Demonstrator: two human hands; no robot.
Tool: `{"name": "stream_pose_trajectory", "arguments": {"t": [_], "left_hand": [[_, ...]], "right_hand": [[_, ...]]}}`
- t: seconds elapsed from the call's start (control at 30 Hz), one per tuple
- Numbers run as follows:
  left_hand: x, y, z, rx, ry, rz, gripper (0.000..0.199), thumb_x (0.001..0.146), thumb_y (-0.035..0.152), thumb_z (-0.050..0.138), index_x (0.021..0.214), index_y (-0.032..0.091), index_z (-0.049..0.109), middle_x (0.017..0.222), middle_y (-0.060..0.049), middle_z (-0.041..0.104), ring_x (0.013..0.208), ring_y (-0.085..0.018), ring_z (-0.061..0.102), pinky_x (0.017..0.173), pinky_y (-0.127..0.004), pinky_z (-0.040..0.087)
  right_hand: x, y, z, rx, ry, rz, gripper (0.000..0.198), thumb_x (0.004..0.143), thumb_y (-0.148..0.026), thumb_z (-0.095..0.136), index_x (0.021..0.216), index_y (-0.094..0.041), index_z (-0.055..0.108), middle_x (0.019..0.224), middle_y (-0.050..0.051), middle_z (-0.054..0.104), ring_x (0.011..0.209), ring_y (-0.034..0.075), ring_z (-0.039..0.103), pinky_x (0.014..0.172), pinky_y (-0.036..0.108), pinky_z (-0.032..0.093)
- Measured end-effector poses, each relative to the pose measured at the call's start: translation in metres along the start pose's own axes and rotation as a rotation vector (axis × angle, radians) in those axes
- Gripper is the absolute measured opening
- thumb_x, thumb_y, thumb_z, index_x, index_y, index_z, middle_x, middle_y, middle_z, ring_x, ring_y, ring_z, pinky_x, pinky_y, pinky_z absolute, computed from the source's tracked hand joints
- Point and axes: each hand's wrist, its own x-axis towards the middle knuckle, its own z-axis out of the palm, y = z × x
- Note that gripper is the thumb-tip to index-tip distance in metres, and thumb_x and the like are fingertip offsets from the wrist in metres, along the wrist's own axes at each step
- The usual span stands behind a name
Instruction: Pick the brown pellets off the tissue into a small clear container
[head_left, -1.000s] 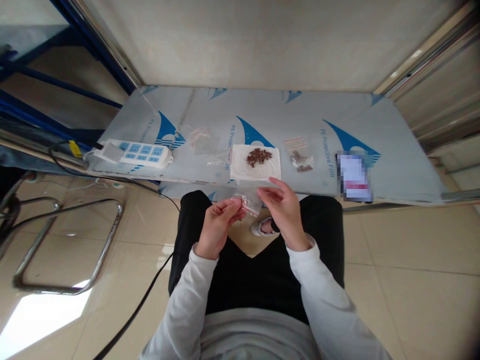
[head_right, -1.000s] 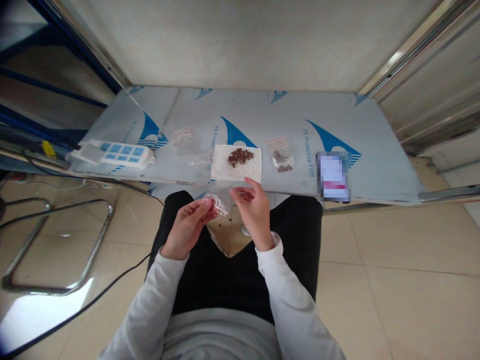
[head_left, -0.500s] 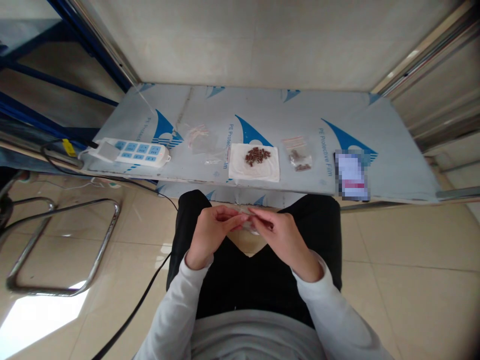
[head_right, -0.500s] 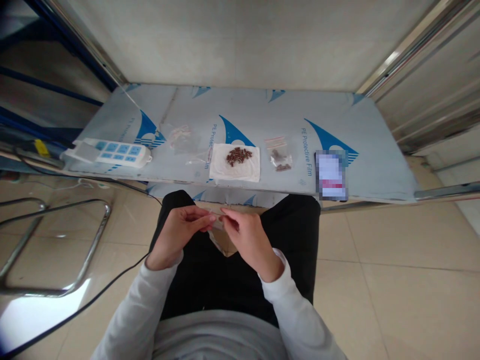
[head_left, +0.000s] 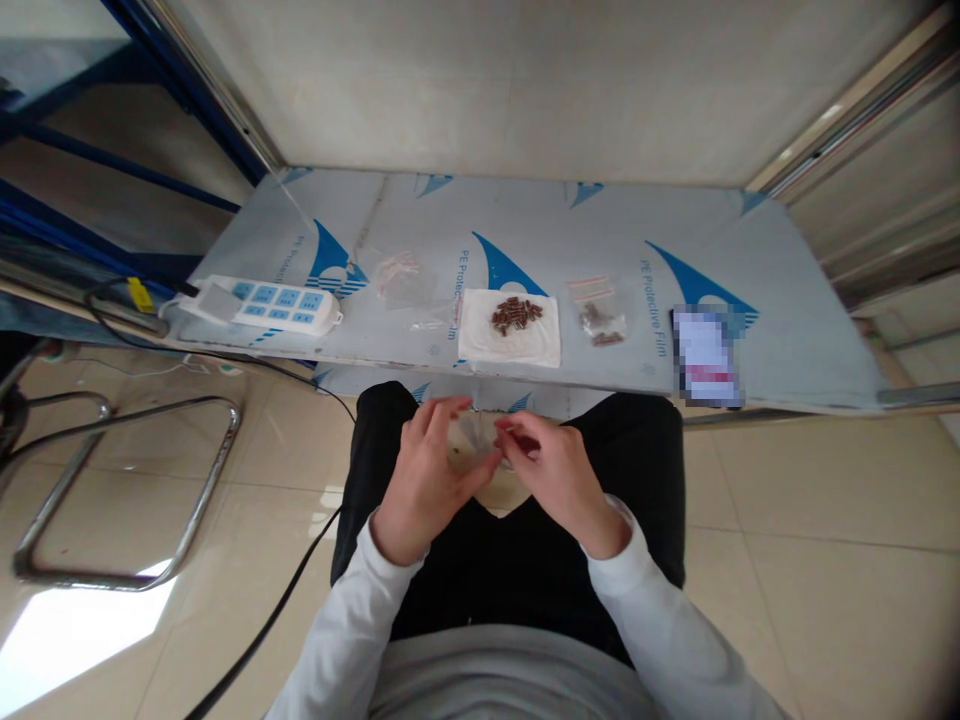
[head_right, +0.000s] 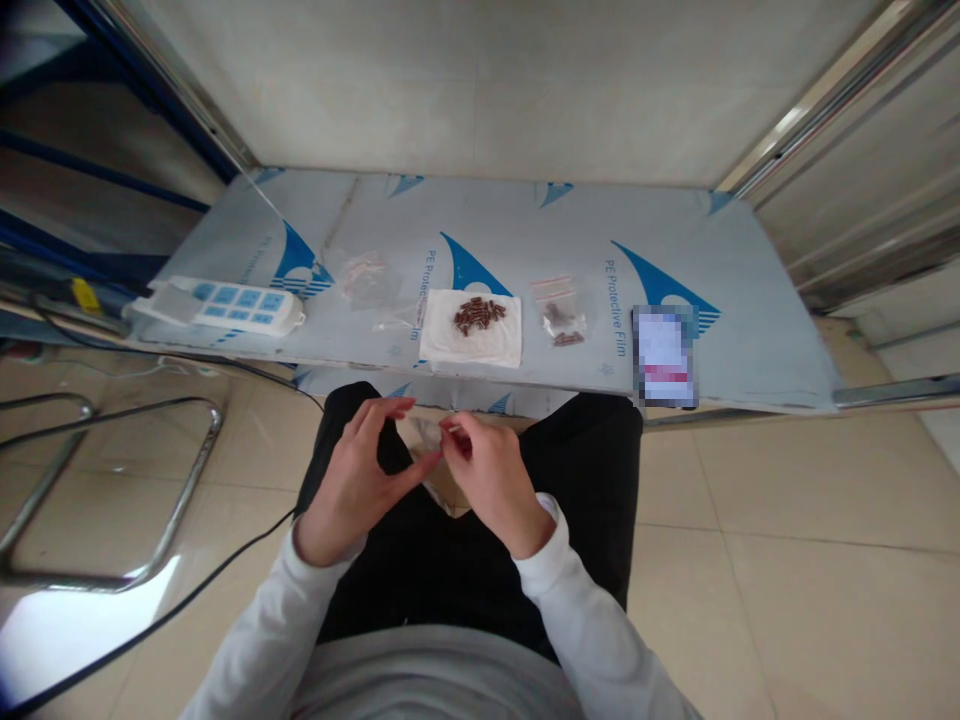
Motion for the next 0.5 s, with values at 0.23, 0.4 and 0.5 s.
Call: {"name": "stream_pose_trajectory", "arguments": {"t": [0.23,0.4,0.5], "left_hand": [[0.006,-0.006,0.013,-0.038,-0.065,0.306,0.099,0.065,0.046,0.084,0.146,0.02,0.032,0.136,-0.015,0.057,0.122,-0.031,0.056,0.105,-0.048,0.045],[0.01,-0.007,0.02,-0.166,-0.028,0.31,0.056,0.075,0.018,0.073,0.127,0.022,0.054,0.116,-0.006,0.069,0.106,-0.022,0.065,0.095,-0.035,0.052],[0.006,-0.01,0.018,-0.215,0.013,0.221,0.044,0.077,0.018,0.071,0.119,0.022,0.059,0.111,-0.005,0.071,0.101,-0.02,0.067,0.091,-0.032,0.054]], "right_hand": [[0.008,-0.013,-0.008,0.114,0.064,0.069,0.003,0.083,-0.021,0.064,0.081,-0.02,0.067,0.069,0.001,0.074,0.061,0.016,0.071,0.059,0.024,0.053],[0.004,-0.019,-0.013,0.119,0.037,0.086,0.006,0.084,-0.025,0.065,0.081,-0.021,0.067,0.069,0.0,0.074,0.06,0.016,0.07,0.059,0.024,0.053],[0.019,-0.004,-0.026,0.176,-0.054,0.046,0.017,0.085,-0.032,0.066,0.098,-0.022,0.069,0.084,0.002,0.077,0.074,0.017,0.072,0.066,0.026,0.055]]}}
